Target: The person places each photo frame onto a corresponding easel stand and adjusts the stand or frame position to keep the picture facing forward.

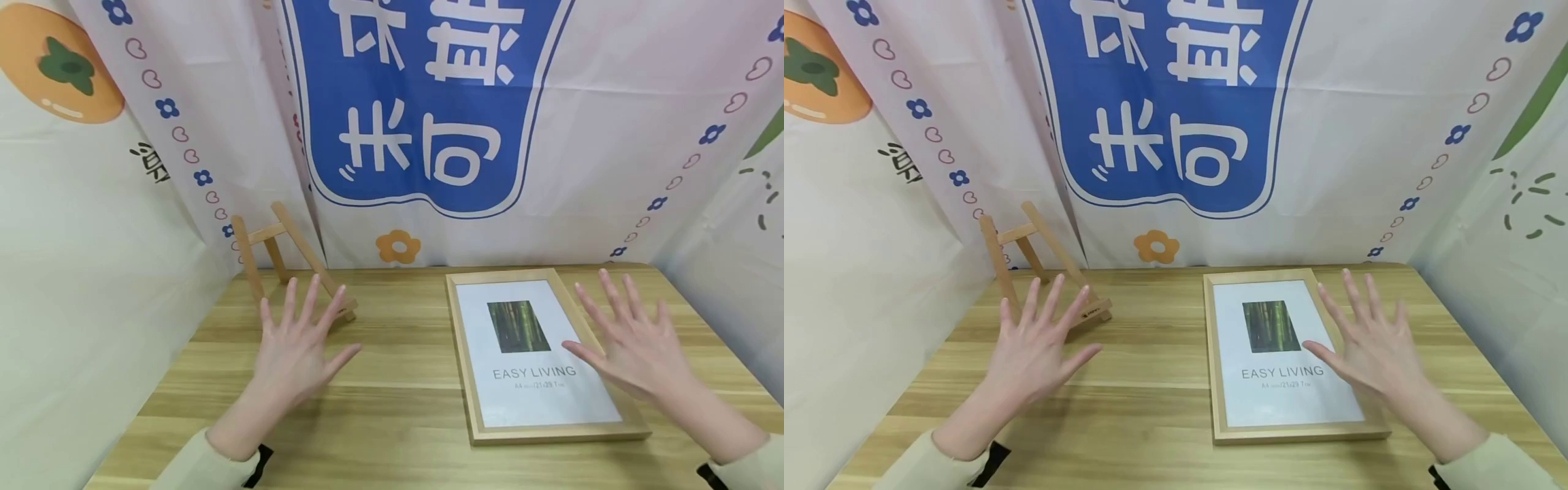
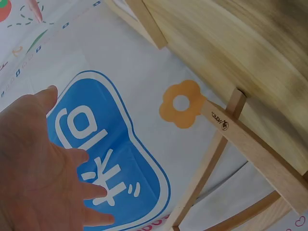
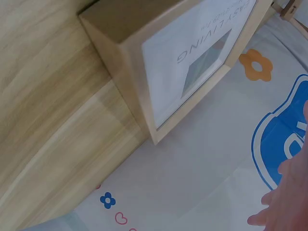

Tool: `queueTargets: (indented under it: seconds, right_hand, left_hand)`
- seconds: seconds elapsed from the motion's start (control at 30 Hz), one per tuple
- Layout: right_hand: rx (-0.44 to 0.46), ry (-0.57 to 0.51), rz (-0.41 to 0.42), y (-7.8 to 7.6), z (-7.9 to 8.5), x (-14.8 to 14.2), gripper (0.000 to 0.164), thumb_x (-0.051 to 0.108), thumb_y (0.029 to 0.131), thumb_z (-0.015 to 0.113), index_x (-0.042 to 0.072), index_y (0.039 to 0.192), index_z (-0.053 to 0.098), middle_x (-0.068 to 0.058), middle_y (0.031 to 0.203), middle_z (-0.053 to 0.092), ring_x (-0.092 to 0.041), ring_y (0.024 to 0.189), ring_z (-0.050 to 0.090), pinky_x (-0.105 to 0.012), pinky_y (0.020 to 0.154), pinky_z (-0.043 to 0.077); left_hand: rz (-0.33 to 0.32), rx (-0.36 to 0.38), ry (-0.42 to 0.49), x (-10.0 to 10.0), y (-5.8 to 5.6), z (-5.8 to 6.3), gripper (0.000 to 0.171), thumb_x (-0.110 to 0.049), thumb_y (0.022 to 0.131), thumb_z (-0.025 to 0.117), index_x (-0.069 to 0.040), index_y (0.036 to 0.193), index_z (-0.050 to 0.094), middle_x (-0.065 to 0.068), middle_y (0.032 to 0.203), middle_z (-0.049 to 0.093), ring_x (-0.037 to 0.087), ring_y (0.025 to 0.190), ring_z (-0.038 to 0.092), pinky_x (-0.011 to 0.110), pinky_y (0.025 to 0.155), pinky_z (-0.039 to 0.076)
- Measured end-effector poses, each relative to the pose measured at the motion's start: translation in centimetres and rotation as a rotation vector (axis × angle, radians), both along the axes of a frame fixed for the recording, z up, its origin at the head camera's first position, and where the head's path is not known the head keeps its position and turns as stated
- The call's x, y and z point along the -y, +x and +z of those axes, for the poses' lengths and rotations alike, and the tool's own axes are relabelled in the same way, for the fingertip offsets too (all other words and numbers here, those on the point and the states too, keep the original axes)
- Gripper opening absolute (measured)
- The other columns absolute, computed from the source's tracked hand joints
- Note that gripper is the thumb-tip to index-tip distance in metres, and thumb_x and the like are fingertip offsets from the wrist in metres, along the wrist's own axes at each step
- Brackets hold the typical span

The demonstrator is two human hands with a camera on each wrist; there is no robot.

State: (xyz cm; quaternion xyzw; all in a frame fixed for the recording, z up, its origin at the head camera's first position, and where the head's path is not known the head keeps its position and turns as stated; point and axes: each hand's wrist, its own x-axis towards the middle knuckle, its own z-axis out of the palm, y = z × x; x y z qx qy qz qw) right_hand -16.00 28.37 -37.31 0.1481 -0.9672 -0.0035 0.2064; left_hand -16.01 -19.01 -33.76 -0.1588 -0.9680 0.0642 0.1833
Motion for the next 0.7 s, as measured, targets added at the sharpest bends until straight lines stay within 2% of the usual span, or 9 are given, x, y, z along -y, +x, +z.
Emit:
queueTargets:
  seconds: [0.23, 0.37, 0.5, 0.7]
  right_hand:
    - [0.019, 0.038, -0.030, -0.4, 0.4, -0.9, 0.093, 0.066, 0.088, 0.051, 0.025, 0.158, 0.005, -0.010, 0.160, -0.012, -0.040, 0.143, -0.007, -0.081, 0.096, 0.013]
    - [0.015, 0.047, -0.030, -0.6, 0.6, -1.5, 0.094, 0.066, 0.088, 0.051, 0.025, 0.158, 0.004, -0.010, 0.160, -0.012, -0.039, 0.144, -0.008, -0.080, 0.098, 0.012]
    - [0.008, 0.052, -0.021, -0.9, 0.5, -2.4, 0.093, 0.066, 0.088, 0.052, 0.025, 0.158, 0.005, -0.009, 0.161, -0.010, -0.038, 0.144, -0.008, -0.079, 0.099, 0.010]
    - [-0.009, 0.077, -0.006, -1.1, 0.4, -3.7, 0.094, 0.065, 0.088, 0.052, 0.024, 0.158, 0.004, -0.009, 0.161, -0.010, -0.042, 0.144, -0.002, -0.079, 0.098, 0.014]
  left_hand:
    - [-0.022, 0.016, 0.010, -1.0, -0.6, 0.5, 0.089, -0.072, 0.086, 0.049, -0.027, 0.157, 0.020, 0.015, 0.161, 0.005, 0.045, 0.143, 0.003, 0.073, 0.106, 0.002]
    - [-0.029, 0.015, -0.011, -2.0, -0.9, 0.5, 0.088, -0.073, 0.086, 0.047, -0.027, 0.157, 0.019, 0.014, 0.161, 0.005, 0.044, 0.143, 0.002, 0.075, 0.106, 0.008]
    - [-0.042, 0.006, -0.033, -3.3, -1.4, 0.1, 0.088, -0.074, 0.087, 0.043, -0.027, 0.157, 0.017, 0.015, 0.161, 0.003, 0.044, 0.143, 0.000, 0.075, 0.105, 0.010]
    - [-0.078, 0.022, 0.002, -5.5, -1.9, -1.0, 0.087, -0.074, 0.088, 0.042, -0.027, 0.157, 0.019, 0.014, 0.161, 0.003, 0.044, 0.143, 0.001, 0.074, 0.105, 0.008]
